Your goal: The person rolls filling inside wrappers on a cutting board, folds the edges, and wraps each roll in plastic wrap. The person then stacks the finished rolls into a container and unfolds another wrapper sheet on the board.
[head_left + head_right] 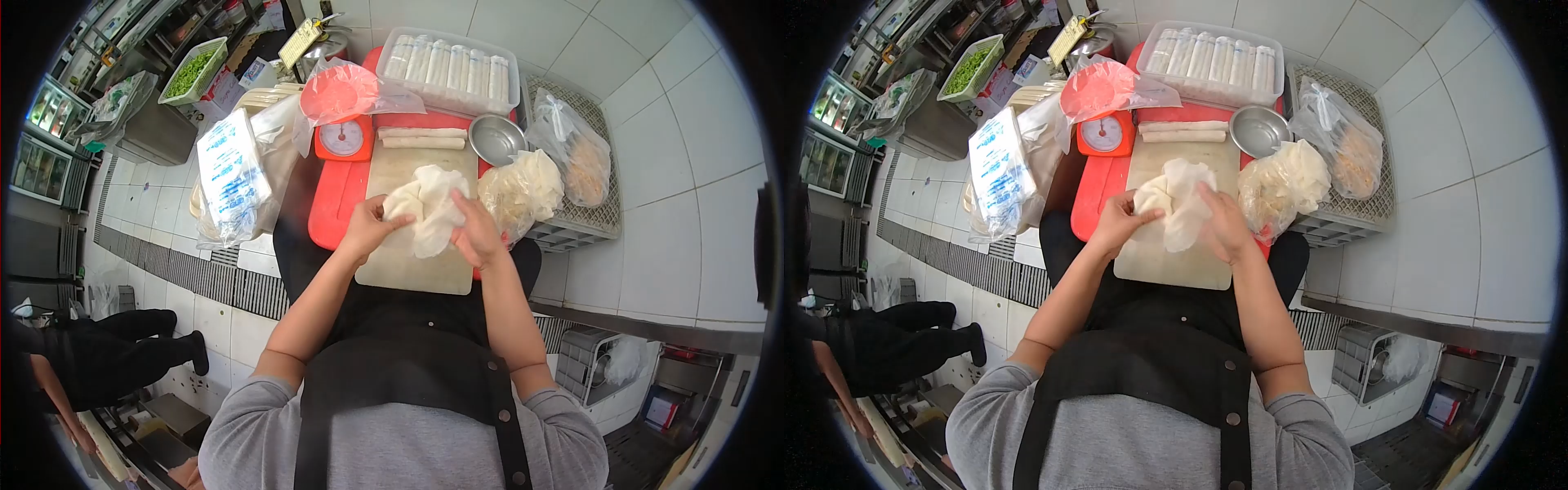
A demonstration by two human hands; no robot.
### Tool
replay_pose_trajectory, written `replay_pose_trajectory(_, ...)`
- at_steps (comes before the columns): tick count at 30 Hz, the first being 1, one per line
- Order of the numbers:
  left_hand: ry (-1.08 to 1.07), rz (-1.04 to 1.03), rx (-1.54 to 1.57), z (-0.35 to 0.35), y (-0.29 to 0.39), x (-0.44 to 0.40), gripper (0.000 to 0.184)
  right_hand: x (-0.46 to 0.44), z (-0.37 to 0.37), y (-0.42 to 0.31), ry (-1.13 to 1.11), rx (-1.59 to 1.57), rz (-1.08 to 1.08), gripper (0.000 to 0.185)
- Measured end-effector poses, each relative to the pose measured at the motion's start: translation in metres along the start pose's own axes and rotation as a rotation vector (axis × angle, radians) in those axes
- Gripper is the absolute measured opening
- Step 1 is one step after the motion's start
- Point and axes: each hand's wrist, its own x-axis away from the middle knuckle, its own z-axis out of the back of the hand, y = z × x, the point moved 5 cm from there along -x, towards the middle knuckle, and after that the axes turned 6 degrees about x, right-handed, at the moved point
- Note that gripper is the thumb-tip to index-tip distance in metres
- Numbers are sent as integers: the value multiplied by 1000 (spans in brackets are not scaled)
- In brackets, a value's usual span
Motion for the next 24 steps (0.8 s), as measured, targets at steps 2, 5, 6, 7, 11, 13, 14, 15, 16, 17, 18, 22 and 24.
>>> replay_pose_trajectory(2,39,-7,171,5,13,1,30,-11,49,-8,191,247,90,42)
replay_pose_trajectory(5,70,-62,257,27,11,-5,28,1,59,-44,167,312,162,36)
replay_pose_trajectory(6,87,-21,319,28,19,-2,26,2,55,-49,127,308,208,33)
replay_pose_trajectory(7,105,18,379,29,24,0,25,2,54,-51,129,308,209,33)
replay_pose_trajectory(11,103,-61,475,40,30,-4,23,6,43,-70,143,297,256,35)
replay_pose_trajectory(13,88,-51,528,45,25,-8,23,3,42,-72,151,301,245,36)
replay_pose_trajectory(14,109,-44,569,46,21,-11,23,-4,47,-69,174,364,236,35)
replay_pose_trajectory(15,130,-36,610,49,17,-13,24,-12,52,-63,196,427,227,34)
replay_pose_trajectory(16,131,-32,610,51,11,-19,24,-24,64,-53,198,426,223,34)
replay_pose_trajectory(17,195,7,386,58,-1,-25,28,-35,80,-49,315,866,374,31)
replay_pose_trajectory(18,256,45,162,65,-14,-28,32,-38,85,-47,426,1308,522,29)
replay_pose_trajectory(22,375,-5,-39,77,-61,-35,44,-48,88,-28,293,1364,260,28)
replay_pose_trajectory(24,442,-140,-202,74,-61,-30,40,-41,76,-28,348,1394,506,26)
